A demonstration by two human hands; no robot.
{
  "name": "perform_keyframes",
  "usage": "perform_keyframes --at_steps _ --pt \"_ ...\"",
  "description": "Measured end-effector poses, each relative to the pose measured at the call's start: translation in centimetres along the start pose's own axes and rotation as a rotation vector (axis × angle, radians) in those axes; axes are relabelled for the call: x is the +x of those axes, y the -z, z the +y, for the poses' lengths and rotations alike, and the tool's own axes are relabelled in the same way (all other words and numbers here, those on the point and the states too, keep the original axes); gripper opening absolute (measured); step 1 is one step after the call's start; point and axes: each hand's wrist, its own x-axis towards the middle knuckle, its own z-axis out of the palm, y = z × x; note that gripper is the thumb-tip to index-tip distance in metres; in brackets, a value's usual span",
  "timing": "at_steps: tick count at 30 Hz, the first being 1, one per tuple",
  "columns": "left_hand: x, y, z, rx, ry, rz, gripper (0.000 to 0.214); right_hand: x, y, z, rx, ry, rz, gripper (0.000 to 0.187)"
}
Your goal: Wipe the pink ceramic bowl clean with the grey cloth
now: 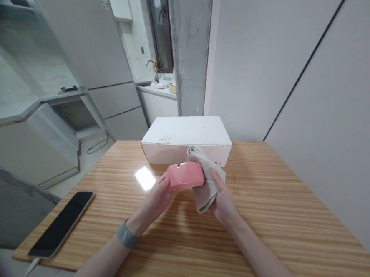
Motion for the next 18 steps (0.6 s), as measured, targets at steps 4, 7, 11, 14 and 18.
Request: perform_keyframes --at_steps 4,7,11,14,18 --pt "-0.2 0.1 0.2 -0.017 0.086 -0.058 0.053 -0.4 -0.5 0.3 -0.015 -0.022 -0.032 0.041" --pt "-0.1 0.4 0.2 0.037 0.042 0.019 0.058 -0.5 -0.6 0.5 -0.028 -0.010 -0.003 0.042" --pt "0.0 0.6 0.0 0.167 0.000 0.154 0.075 -0.7 -0.4 0.9 -0.032 0.001 -0.014 0.041" --pt "0.1 0.7 -0.3 0.262 -0.022 0.223 0.080 -0.7 -0.3 1.4 -0.027 0.022 -0.003 0.035" --pt "0.2 0.9 -0.6 0.308 -0.027 0.233 0.084 -0.4 -0.4 1.7 -0.057 0.013 0.012 0.038"
